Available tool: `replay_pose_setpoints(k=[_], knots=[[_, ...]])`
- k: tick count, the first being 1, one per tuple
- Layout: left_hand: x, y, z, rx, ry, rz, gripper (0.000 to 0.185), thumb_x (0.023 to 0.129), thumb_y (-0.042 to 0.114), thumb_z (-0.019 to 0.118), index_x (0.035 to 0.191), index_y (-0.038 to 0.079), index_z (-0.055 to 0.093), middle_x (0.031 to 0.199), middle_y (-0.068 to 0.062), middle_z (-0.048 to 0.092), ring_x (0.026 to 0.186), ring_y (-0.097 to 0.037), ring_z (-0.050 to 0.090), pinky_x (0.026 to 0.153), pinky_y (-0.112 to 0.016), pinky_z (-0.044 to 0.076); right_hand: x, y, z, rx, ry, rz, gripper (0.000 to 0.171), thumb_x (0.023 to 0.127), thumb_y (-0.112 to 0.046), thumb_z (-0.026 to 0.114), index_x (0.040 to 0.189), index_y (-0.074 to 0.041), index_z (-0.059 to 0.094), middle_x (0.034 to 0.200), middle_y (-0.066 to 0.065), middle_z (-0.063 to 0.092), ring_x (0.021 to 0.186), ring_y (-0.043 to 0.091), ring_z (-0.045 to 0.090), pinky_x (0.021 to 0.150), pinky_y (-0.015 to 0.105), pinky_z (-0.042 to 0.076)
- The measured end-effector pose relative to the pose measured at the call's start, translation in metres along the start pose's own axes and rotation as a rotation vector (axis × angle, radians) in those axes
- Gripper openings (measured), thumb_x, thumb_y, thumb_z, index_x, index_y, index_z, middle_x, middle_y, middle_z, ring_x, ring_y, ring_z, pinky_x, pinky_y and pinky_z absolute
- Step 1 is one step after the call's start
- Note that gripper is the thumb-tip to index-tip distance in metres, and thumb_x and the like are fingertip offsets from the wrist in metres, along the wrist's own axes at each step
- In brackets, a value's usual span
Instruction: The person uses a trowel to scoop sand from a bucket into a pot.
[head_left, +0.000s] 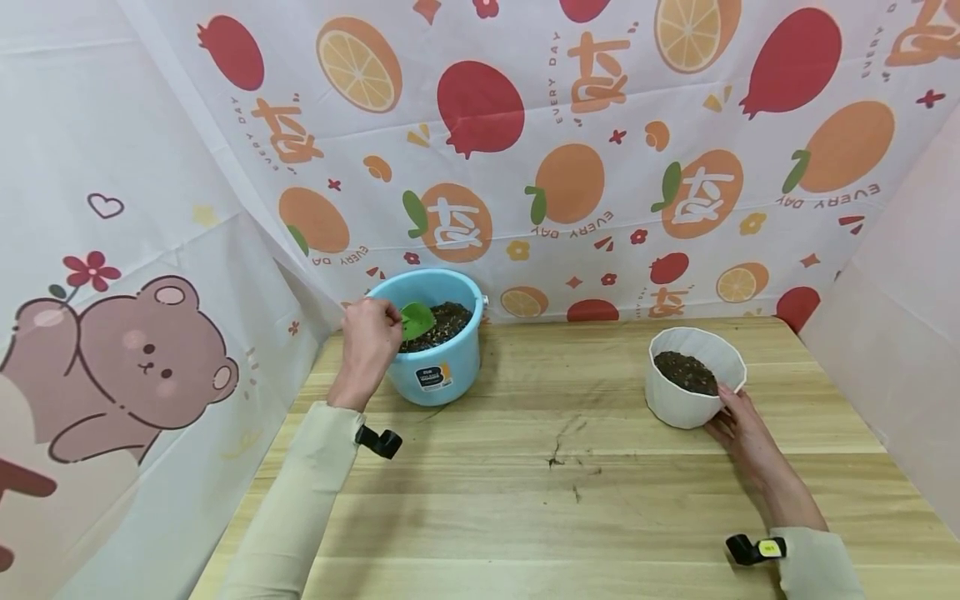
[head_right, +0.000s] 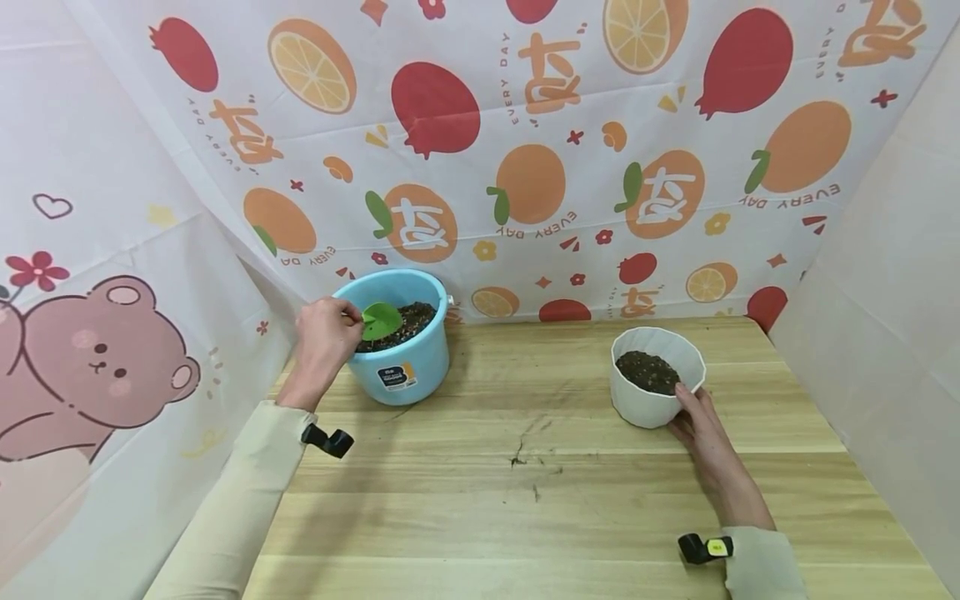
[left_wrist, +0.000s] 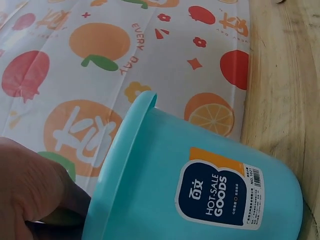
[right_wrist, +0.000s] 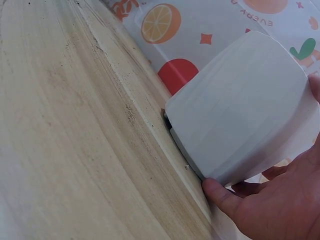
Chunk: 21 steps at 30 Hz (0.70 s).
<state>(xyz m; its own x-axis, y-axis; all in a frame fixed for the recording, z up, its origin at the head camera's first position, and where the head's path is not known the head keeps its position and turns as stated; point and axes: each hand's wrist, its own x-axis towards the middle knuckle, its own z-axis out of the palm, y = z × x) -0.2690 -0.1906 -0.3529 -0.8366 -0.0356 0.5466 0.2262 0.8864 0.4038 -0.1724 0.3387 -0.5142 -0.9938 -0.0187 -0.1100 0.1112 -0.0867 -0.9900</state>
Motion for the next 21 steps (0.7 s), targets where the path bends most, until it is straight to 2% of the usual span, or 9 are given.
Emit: replay_pose_setpoints(k=[4,5,6,21], knots=[[0.003,0.000,0.004,-0.008,-0.017,-0.022,0.021,0.079,-0.011,0.057,0.083,-0.005,0.077,0.079,-0.022,0.075,0.070,-0.039,0.072,0.077,-0.052,0.061,0.000,0.000,-0.001,-0.008,-0.005,-0.003,0.068,0.108,-0.051,0.031,0.160,-0.018,0.002,0.136,-0.012,0.032,0.113,-0.011,0.044,0.092,0.010,0.048],[0.003,0.000,0.005,-0.006,-0.021,-0.025,0.021,0.079,-0.010,0.057,0.083,-0.004,0.077,0.080,-0.022,0.076,0.070,-0.038,0.072,0.068,-0.050,0.061,0.001,0.001,-0.001,-0.010,-0.005,-0.004,0.068,0.108,-0.051,0.031,0.160,-0.018,0.003,0.136,-0.012,0.033,0.113,-0.011,0.044,0.092,0.009,0.048],[0.003,0.000,0.006,-0.005,-0.024,-0.029,0.020,0.080,-0.009,0.057,0.082,-0.003,0.077,0.079,-0.022,0.076,0.070,-0.038,0.072,0.067,-0.049,0.061,0.000,0.001,-0.001,-0.016,-0.005,-0.003,0.068,0.108,-0.051,0.031,0.160,-0.018,0.003,0.136,-0.012,0.033,0.113,-0.011,0.044,0.092,0.009,0.048],[0.010,-0.008,0.015,-0.019,-0.078,-0.142,0.014,0.081,-0.001,0.064,0.079,0.004,0.077,0.081,-0.016,0.077,0.084,-0.036,0.072,0.090,-0.051,0.056,0.002,0.001,-0.001,-0.019,-0.001,-0.017,0.068,0.108,-0.051,0.031,0.160,-0.016,0.003,0.133,-0.013,0.033,0.112,-0.011,0.045,0.091,0.009,0.049]])
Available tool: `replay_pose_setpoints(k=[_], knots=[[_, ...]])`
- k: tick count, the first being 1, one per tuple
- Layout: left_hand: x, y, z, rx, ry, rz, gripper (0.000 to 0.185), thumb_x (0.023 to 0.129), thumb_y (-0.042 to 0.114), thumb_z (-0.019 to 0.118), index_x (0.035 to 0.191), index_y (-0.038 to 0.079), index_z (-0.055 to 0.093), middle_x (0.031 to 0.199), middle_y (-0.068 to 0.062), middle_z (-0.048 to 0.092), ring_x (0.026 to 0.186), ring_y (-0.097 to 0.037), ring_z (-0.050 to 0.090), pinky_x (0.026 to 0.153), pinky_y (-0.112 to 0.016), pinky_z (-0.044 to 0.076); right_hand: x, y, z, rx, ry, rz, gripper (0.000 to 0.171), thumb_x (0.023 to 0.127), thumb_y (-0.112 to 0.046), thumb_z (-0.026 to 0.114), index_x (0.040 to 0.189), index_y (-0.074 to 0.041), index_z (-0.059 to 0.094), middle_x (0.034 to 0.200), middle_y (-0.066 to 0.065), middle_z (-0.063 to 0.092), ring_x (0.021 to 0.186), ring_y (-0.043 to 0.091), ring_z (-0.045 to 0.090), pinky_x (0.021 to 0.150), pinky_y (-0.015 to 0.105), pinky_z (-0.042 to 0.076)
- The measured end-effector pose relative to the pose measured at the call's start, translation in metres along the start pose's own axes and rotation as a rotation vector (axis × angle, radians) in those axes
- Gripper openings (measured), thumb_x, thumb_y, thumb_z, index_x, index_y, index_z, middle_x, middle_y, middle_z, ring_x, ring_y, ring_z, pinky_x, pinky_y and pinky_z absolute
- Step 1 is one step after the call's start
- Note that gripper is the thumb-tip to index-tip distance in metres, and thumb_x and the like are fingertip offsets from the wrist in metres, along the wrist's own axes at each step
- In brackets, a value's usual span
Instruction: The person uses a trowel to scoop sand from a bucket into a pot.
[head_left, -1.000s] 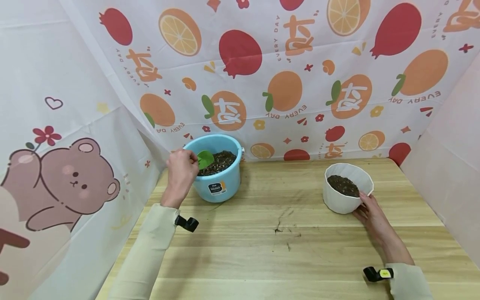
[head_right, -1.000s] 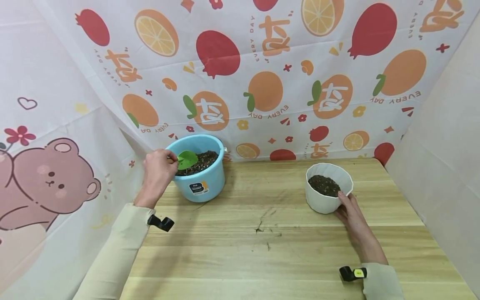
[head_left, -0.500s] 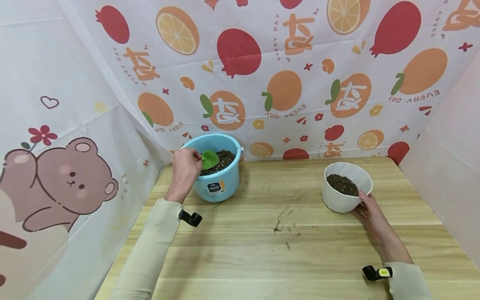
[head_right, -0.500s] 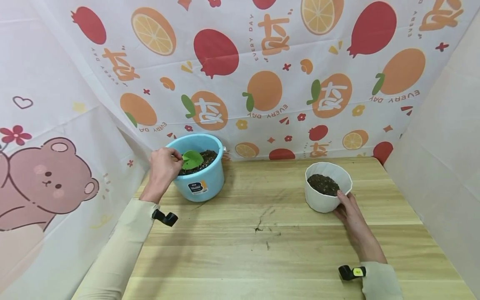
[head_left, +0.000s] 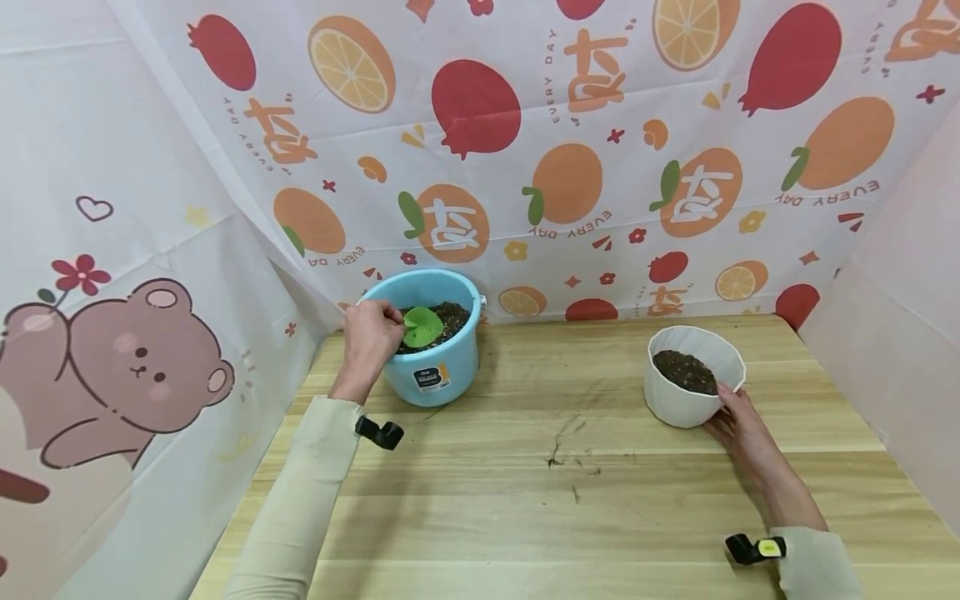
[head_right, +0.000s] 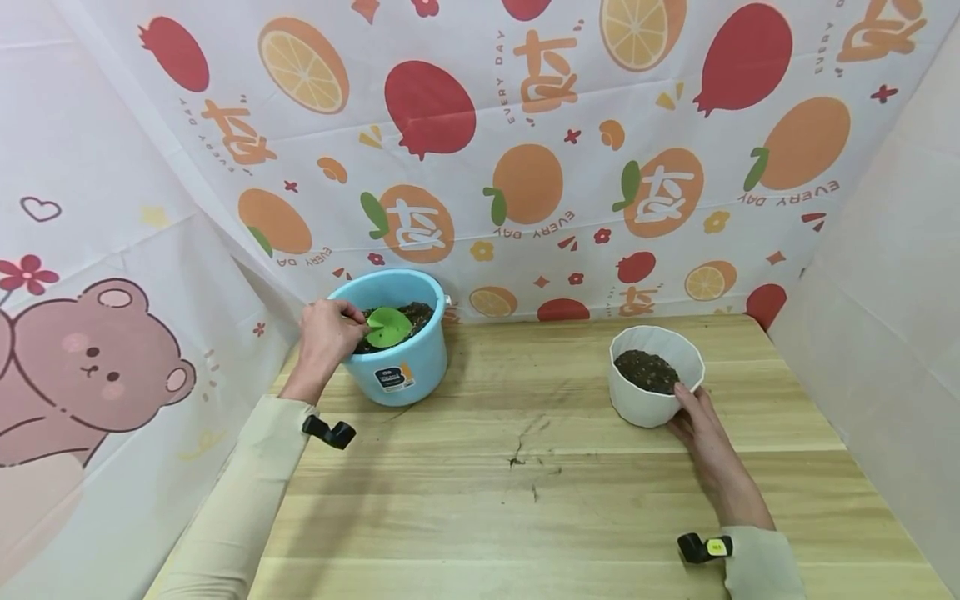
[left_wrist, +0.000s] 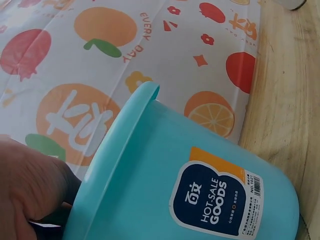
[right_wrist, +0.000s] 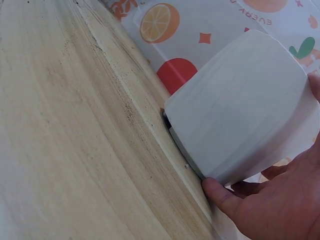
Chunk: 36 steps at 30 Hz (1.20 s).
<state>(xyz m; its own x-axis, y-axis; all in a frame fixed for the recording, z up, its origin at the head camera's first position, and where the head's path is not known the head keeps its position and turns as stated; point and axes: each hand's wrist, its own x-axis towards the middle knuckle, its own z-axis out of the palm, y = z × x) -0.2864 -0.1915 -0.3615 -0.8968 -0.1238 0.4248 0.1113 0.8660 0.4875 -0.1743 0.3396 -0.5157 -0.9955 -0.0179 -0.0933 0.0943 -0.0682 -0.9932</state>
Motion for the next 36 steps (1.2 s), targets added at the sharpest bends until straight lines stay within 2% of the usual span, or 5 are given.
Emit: replay_pose_setpoints(k=[9,17,25,31,36], knots=[[0.004,-0.001,0.001,-0.015,-0.016,-0.028,0.011,0.081,0.002,0.067,0.082,0.004,0.078,0.084,-0.017,0.077,0.087,-0.036,0.070,0.095,-0.052,0.052,-0.001,0.000,0.000,0.019,0.004,-0.008,0.057,0.109,-0.049,0.030,0.154,-0.021,0.011,0.132,-0.012,0.034,0.112,-0.010,0.045,0.092,0.010,0.048],[0.006,-0.005,0.001,-0.067,-0.063,-0.158,0.004,0.082,0.006,0.076,0.085,0.004,0.078,0.091,-0.018,0.078,0.096,-0.036,0.069,0.095,-0.049,0.054,-0.001,0.001,0.001,0.004,-0.005,-0.030,0.059,0.109,-0.048,0.029,0.154,-0.016,0.010,0.132,-0.010,0.034,0.112,-0.010,0.045,0.092,0.010,0.049],[0.006,-0.006,0.001,-0.094,-0.072,-0.208,0.007,0.080,0.007,0.081,0.086,0.004,0.079,0.092,-0.017,0.078,0.098,-0.036,0.069,0.095,-0.049,0.055,-0.002,0.001,0.001,0.001,-0.003,-0.026,0.045,0.109,-0.048,0.030,0.147,-0.024,0.020,0.132,-0.011,0.034,0.112,-0.009,0.045,0.091,0.010,0.049],[0.009,-0.003,0.001,-0.099,-0.118,-0.259,0.011,0.080,0.011,0.082,0.089,0.004,0.080,0.097,-0.017,0.078,0.108,-0.035,0.067,0.101,-0.049,0.053,-0.002,0.003,0.001,0.021,0.003,-0.027,0.031,0.109,-0.046,0.030,0.137,-0.031,0.028,0.127,-0.013,0.038,0.110,-0.009,0.047,0.091,0.011,0.049],[0.011,0.000,0.001,-0.097,-0.145,-0.292,0.011,0.080,0.013,0.081,0.088,0.006,0.080,0.100,-0.015,0.078,0.113,-0.035,0.065,0.107,-0.050,0.050,-0.002,0.003,0.002,0.019,0.000,-0.032,0.031,0.109,-0.047,0.029,0.137,-0.033,0.028,0.128,-0.013,0.037,0.111,-0.010,0.047,0.092,0.010,0.048]])
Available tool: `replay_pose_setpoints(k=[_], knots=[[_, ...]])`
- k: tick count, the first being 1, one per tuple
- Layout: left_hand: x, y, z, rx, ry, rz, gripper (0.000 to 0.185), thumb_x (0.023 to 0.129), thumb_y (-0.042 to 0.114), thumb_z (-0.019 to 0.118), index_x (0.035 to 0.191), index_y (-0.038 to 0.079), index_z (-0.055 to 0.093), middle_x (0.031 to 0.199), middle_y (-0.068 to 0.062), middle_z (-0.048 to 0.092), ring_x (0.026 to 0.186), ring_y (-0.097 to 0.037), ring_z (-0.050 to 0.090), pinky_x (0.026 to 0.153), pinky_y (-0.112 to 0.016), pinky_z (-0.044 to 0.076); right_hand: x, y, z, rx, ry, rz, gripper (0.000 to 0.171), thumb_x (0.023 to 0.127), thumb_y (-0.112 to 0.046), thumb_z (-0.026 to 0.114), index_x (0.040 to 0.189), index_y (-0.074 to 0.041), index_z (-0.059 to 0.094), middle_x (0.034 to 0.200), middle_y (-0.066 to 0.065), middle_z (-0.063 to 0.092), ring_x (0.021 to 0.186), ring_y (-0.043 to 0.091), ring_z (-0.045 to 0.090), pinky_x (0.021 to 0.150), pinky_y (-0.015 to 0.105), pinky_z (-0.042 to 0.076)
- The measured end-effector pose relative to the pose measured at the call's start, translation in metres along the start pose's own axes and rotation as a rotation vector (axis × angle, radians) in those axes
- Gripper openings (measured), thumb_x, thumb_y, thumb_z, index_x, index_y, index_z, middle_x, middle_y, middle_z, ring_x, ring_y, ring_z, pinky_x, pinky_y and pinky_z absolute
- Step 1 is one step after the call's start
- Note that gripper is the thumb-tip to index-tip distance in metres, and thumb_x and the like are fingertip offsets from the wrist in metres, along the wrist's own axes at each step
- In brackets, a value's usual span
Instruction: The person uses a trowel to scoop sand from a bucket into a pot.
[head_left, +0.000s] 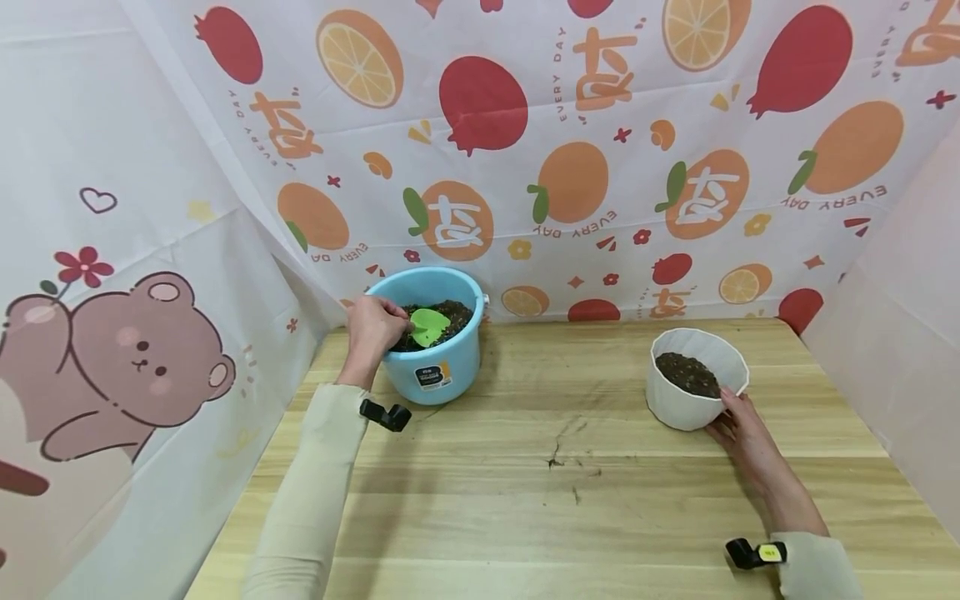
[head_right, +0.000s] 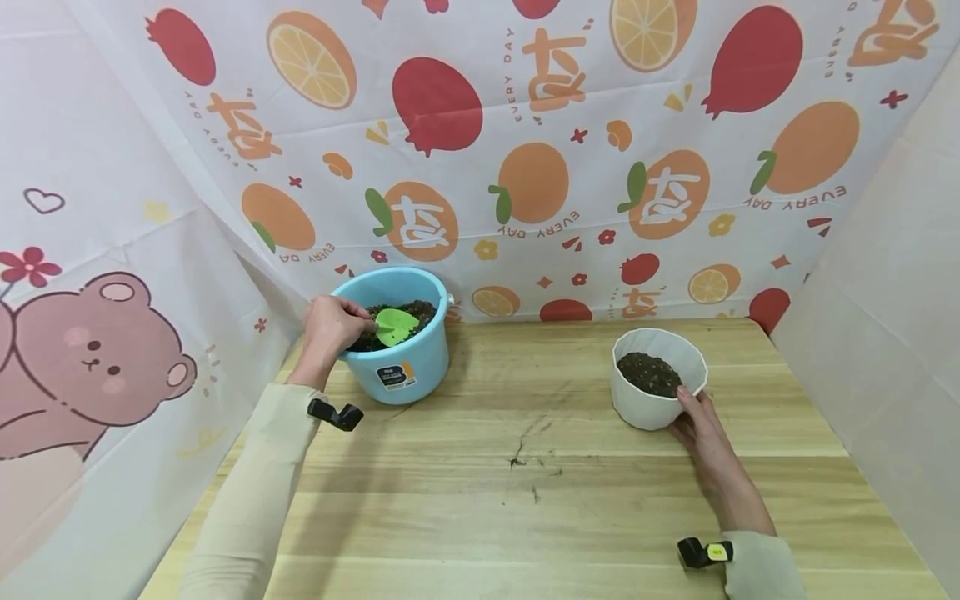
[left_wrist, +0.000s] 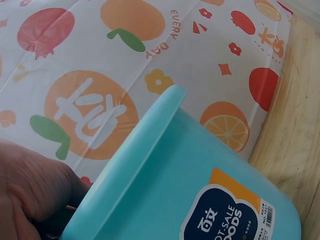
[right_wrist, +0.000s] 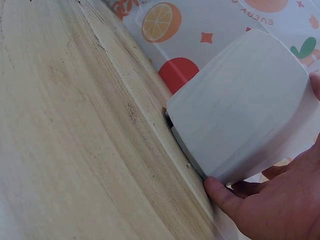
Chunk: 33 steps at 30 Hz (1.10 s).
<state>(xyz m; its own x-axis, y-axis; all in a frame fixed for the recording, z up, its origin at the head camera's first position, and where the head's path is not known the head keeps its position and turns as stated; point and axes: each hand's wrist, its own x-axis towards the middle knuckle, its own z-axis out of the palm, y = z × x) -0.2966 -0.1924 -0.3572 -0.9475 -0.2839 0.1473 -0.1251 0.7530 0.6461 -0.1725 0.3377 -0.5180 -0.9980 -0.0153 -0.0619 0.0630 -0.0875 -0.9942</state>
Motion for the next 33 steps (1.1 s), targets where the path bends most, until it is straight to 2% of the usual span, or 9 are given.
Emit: replay_pose_setpoints(k=[5,8,15,21,23,26,29,33], knots=[[0.003,0.002,0.001,-0.003,-0.005,-0.002,0.009,0.079,0.013,0.082,0.085,0.007,0.080,0.096,-0.014,0.078,0.118,-0.036,0.062,0.121,-0.050,0.035,0.001,0.000,0.001,0.002,0.010,-0.009,0.041,0.109,-0.046,0.030,0.145,-0.028,0.024,0.129,-0.011,0.037,0.111,-0.010,0.047,0.092,0.010,0.048],[0.005,0.003,0.003,-0.003,0.002,0.013,0.008,0.078,0.012,0.083,0.083,0.007,0.080,0.092,-0.014,0.079,0.118,-0.036,0.061,0.121,-0.052,0.033,0.001,0.000,0.001,0.007,0.013,-0.012,0.044,0.109,-0.046,0.030,0.148,-0.027,0.022,0.130,-0.011,0.038,0.111,-0.010,0.048,0.092,0.010,0.048],[0.007,0.004,0.001,-0.020,-0.040,-0.006,0.005,0.080,0.010,0.082,0.082,0.006,0.081,0.086,-0.012,0.079,0.099,-0.031,0.069,0.108,-0.050,0.048,0.001,0.000,0.003,-0.007,0.022,-0.012,0.058,0.108,-0.049,0.031,0.155,-0.019,0.015,0.131,-0.011,0.038,0.113,-0.008,0.048,0.093,0.010,0.048],[0.013,0.001,0.001,0.001,-0.075,-0.037,0.009,0.080,0.011,0.080,0.085,0.004,0.081,0.081,-0.011,0.079,0.088,-0.029,0.073,0.100,-0.046,0.054,0.001,0.002,0.004,0.004,0.031,-0.016,0.054,0.109,-0.048,0.031,0.153,-0.021,0.017,0.130,-0.011,0.039,0.112,-0.008,0.048,0.093,0.010,0.047],[0.015,0.002,0.003,-0.010,-0.087,-0.047,0.010,0.080,0.010,0.079,0.085,0.002,0.080,0.081,-0.012,0.079,0.088,-0.032,0.074,0.102,-0.047,0.054,0.000,0.003,0.004,0.012,0.034,-0.013,0.052,0.108,-0.048,0.031,0.152,-0.023,0.017,0.130,-0.011,0.039,0.112,-0.008,0.047,0.093,0.010,0.047],[0.017,0.003,0.005,-0.016,-0.090,-0.060,0.009,0.079,0.009,0.078,0.083,0.001,0.079,0.081,-0.013,0.079,0.101,-0.035,0.071,0.111,-0.048,0.048,0.000,0.004,0.004,0.021,0.036,-0.007,0.050,0.108,-0.048,0.031,0.152,-0.026,0.018,0.129,-0.012,0.040,0.112,-0.008,0.046,0.092,0.010,0.046],[0.017,0.004,0.006,-0.014,-0.087,-0.073,0.008,0.078,0.010,0.077,0.080,0.002,0.078,0.081,-0.013,0.078,0.100,-0.035,0.071,0.111,-0.049,0.049,0.000,0.004,0.004,0.014,0.031,-0.017,0.048,0.108,-0.048,0.029,0.151,-0.027,0.019,0.128,-0.012,0.039,0.112,-0.006,0.046,0.092,0.012,0.045],[0.014,0.002,0.007,-0.009,-0.075,-0.055,0.006,0.079,0.009,0.076,0.079,0.004,0.078,0.080,-0.012,0.079,0.081,-0.032,0.074,0.094,-0.047,0.057,0.000,0.004,0.006,0.010,0.034,-0.024,0.051,0.108,-0.048,0.029,0.152,-0.026,0.017,0.128,-0.012,0.039,0.112,-0.005,0.045,0.092,0.013,0.045]])
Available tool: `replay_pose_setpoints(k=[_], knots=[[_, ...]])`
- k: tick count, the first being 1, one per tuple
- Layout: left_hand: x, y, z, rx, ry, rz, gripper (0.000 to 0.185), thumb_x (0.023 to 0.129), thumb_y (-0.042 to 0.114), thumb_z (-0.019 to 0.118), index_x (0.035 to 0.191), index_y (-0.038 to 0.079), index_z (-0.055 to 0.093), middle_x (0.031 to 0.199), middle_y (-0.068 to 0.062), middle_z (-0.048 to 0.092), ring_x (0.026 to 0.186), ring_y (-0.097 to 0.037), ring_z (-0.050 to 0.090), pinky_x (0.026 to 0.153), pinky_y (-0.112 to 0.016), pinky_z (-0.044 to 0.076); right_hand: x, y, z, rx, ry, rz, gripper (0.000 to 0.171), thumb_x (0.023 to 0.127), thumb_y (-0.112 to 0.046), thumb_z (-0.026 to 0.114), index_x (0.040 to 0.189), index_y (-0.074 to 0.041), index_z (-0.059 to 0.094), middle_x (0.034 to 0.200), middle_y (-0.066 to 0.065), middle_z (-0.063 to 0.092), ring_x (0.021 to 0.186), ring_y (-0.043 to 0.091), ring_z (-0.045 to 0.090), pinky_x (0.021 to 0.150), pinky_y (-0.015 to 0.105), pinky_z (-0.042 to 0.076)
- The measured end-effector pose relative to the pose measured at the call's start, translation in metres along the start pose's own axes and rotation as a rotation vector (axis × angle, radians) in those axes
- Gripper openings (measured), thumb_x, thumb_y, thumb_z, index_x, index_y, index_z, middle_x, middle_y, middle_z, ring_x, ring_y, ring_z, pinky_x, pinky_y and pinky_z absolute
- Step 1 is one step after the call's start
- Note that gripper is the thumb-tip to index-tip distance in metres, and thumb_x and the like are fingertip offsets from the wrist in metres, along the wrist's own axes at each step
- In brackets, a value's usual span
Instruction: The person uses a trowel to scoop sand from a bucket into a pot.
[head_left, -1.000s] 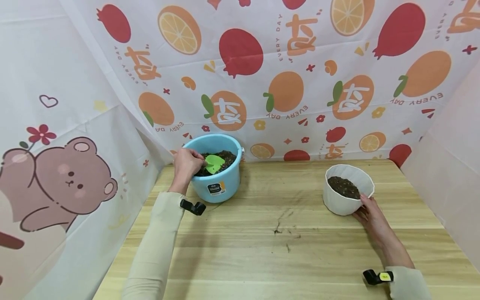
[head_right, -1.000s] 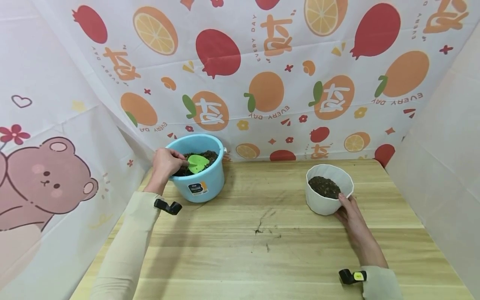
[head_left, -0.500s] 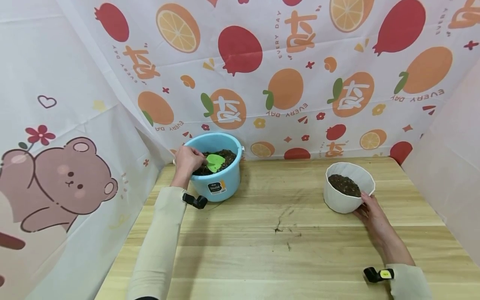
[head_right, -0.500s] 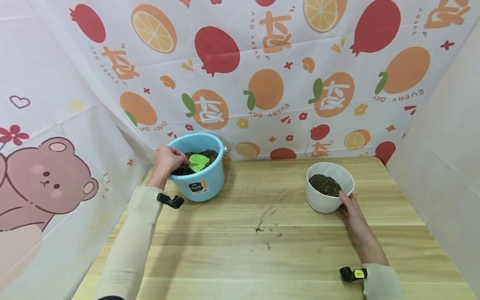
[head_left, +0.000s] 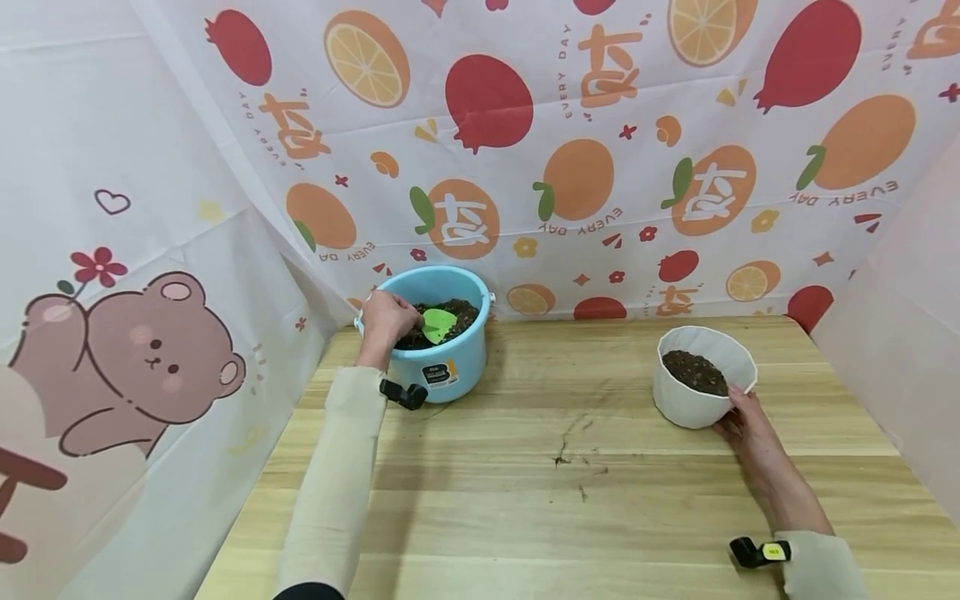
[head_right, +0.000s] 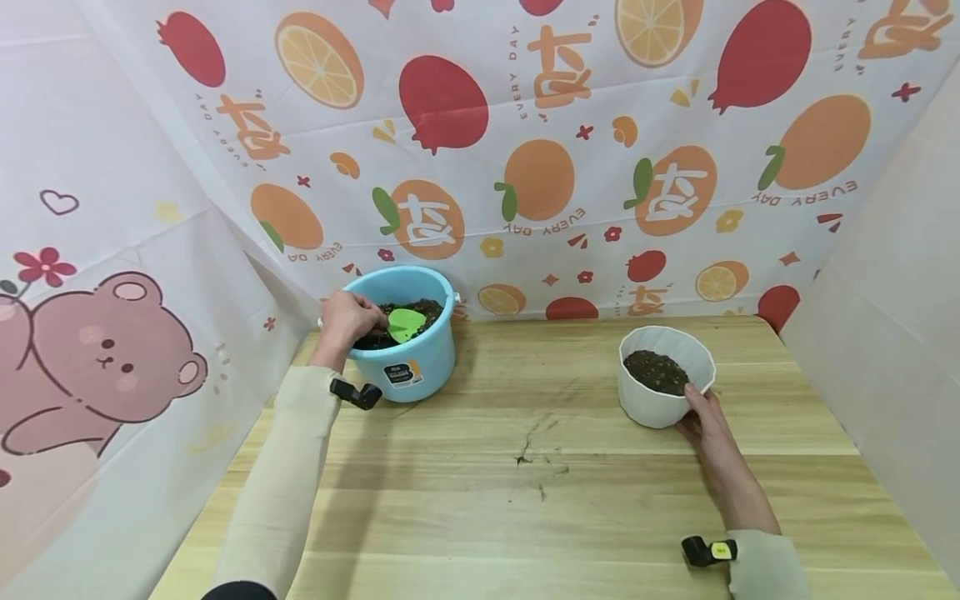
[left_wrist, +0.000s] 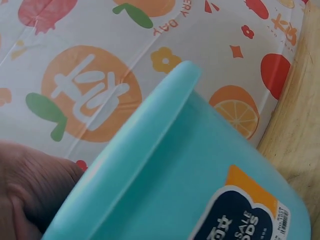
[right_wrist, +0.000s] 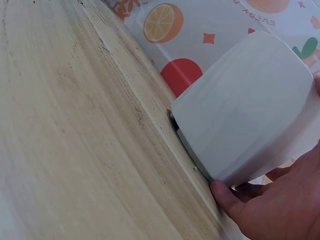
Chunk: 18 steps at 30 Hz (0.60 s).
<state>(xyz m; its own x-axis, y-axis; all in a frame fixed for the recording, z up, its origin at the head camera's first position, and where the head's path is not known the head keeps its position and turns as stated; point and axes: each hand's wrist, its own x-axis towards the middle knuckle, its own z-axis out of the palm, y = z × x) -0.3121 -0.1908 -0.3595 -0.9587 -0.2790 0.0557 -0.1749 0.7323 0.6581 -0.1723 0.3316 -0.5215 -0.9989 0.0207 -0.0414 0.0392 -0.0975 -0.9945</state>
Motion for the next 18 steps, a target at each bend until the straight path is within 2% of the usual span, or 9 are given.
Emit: replay_pose_setpoints(k=[5,12,15,18], knots=[[-0.0008,-0.0049,0.0032,0.036,0.031,0.054,0.007,0.080,0.009,0.073,0.077,0.005,0.078,0.075,-0.009,0.078,0.078,-0.028,0.070,0.093,-0.046,0.057,-0.0001,0.0002,0.0012,-0.004,0.009,0.016,0.056,0.108,-0.050,0.030,0.154,-0.024,0.014,0.130,-0.012,0.037,0.114,-0.005,0.043,0.093,0.012,0.044],[0.0021,-0.0060,0.0020,0.005,0.028,0.060,0.010,0.080,0.008,0.070,0.076,0.004,0.077,0.069,-0.007,0.076,0.078,-0.028,0.070,0.102,-0.050,0.053,0.0011,0.0003,0.0020,-0.002,0.011,-0.002,0.053,0.108,-0.048,0.030,0.153,-0.025,0.016,0.131,-0.012,0.037,0.114,-0.005,0.044,0.093,0.013,0.044],[0.0030,-0.0054,0.0018,-0.001,0.017,0.048,0.009,0.081,0.008,0.071,0.077,0.004,0.078,0.074,-0.009,0.077,0.079,-0.027,0.071,0.098,-0.048,0.055,0.0013,-0.0002,0.0018,-0.005,0.010,-0.011,0.053,0.108,-0.048,0.029,0.154,-0.024,0.015,0.132,-0.011,0.038,0.114,-0.005,0.044,0.092,0.013,0.044],[0.0035,-0.0052,0.0026,-0.003,0.015,0.035,0.007,0.082,0.009,0.073,0.080,0.005,0.079,0.081,-0.011,0.079,0.080,-0.027,0.071,0.088,-0.043,0.057,0.0010,0.0000,0.0013,-0.005,0.006,-0.017,0.052,0.108,-0.047,0.029,0.153,-0.024,0.016,0.132,-0.012,0.038,0.114,-0.005,0.044,0.092,0.014,0.044]])
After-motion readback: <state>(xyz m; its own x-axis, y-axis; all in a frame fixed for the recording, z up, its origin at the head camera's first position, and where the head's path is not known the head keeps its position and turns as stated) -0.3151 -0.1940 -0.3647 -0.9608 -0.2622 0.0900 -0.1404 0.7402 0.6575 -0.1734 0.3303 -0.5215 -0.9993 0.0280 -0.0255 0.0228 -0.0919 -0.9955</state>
